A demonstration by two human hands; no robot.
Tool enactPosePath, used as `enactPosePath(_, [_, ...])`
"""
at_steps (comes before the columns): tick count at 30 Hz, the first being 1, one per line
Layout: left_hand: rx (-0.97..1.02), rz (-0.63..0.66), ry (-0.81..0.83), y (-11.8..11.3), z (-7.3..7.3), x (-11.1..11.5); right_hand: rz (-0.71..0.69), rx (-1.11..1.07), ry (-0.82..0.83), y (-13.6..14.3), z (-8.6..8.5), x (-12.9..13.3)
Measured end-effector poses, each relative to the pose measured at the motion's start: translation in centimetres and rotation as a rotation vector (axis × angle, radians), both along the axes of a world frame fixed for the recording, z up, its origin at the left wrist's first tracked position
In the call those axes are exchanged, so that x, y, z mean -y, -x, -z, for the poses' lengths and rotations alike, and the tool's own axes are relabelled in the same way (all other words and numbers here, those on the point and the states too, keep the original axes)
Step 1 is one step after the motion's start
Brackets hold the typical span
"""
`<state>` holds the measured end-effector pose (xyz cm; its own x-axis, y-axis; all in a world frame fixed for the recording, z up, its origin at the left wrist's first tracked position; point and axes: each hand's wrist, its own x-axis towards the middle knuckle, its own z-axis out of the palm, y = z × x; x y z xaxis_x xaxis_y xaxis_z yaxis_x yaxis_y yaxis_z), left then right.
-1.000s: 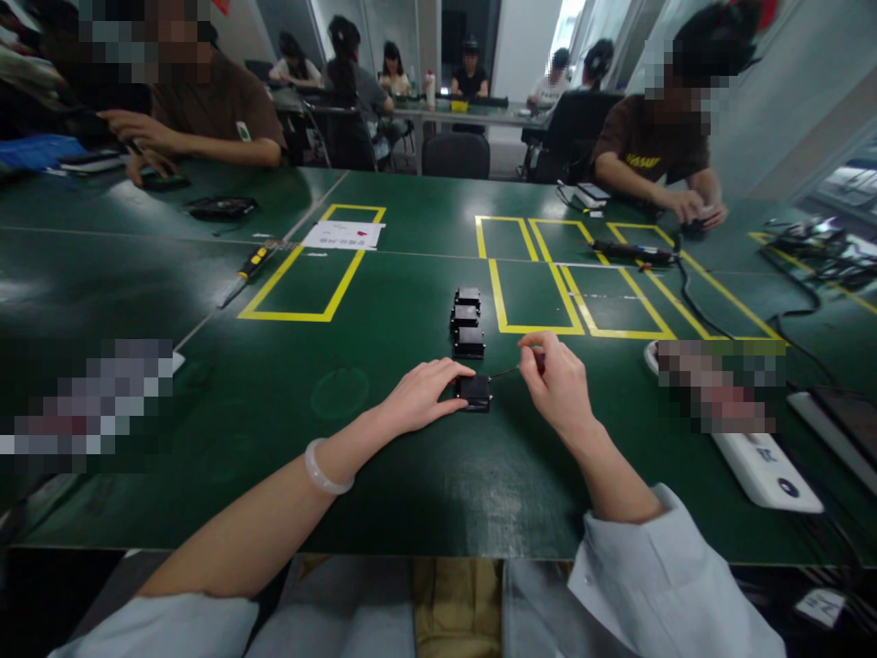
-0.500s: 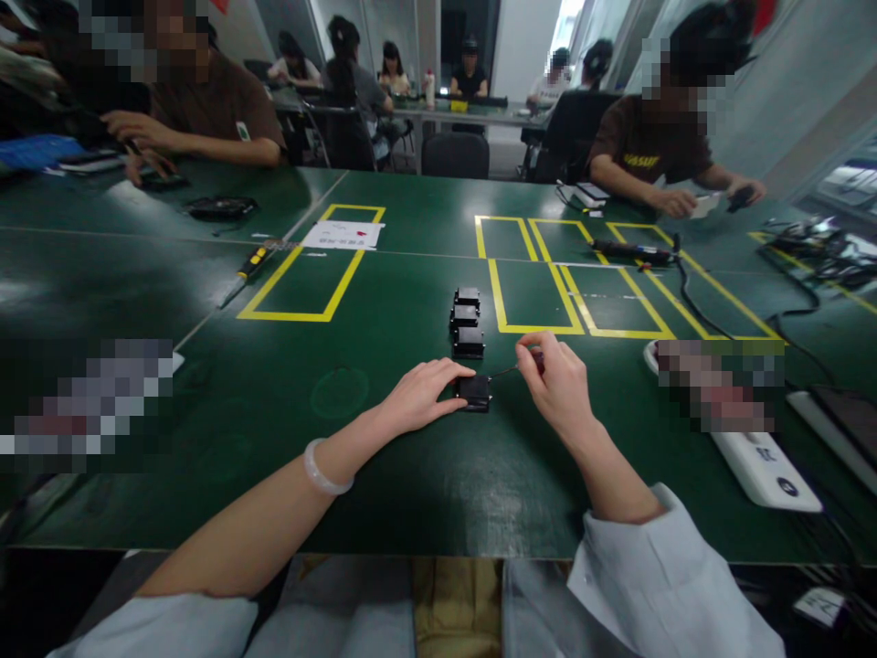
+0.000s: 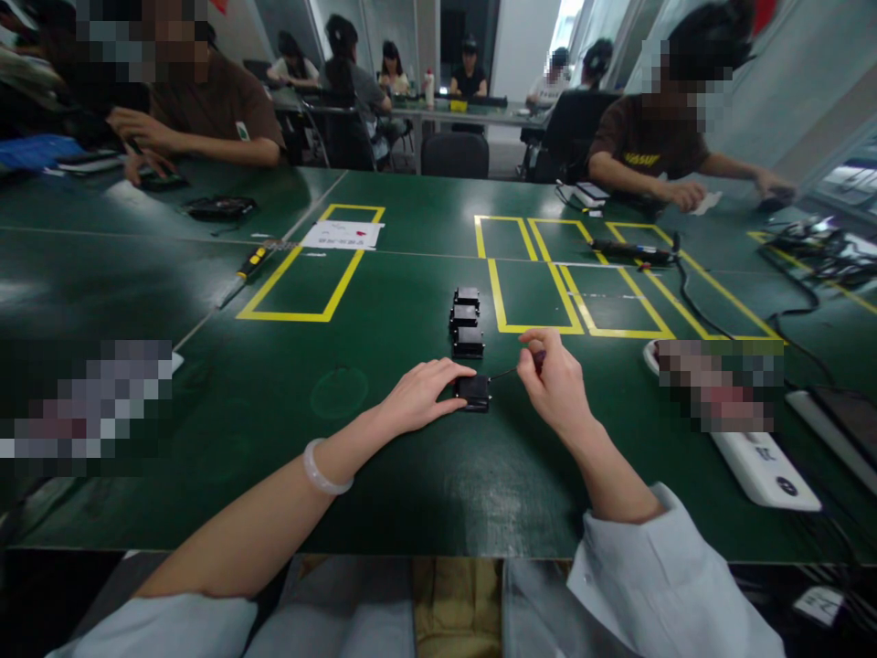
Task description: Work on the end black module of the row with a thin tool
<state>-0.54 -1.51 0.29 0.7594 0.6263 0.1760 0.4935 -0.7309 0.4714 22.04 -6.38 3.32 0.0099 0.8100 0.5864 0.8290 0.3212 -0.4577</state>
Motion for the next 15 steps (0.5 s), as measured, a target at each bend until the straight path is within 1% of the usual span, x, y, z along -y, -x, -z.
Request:
enactPosePath(7, [-0.002,-0.001,-0.019,0.0,0.15,-0.07,-0.006,0.042,0.006,-0.16,-0.14,-0.04])
enactPosePath(15, [0.001,-0.002,-0.013,0.0,0.24,-0.11,-0.031,0.021,-0.001,-0.09,0.08,-0.05])
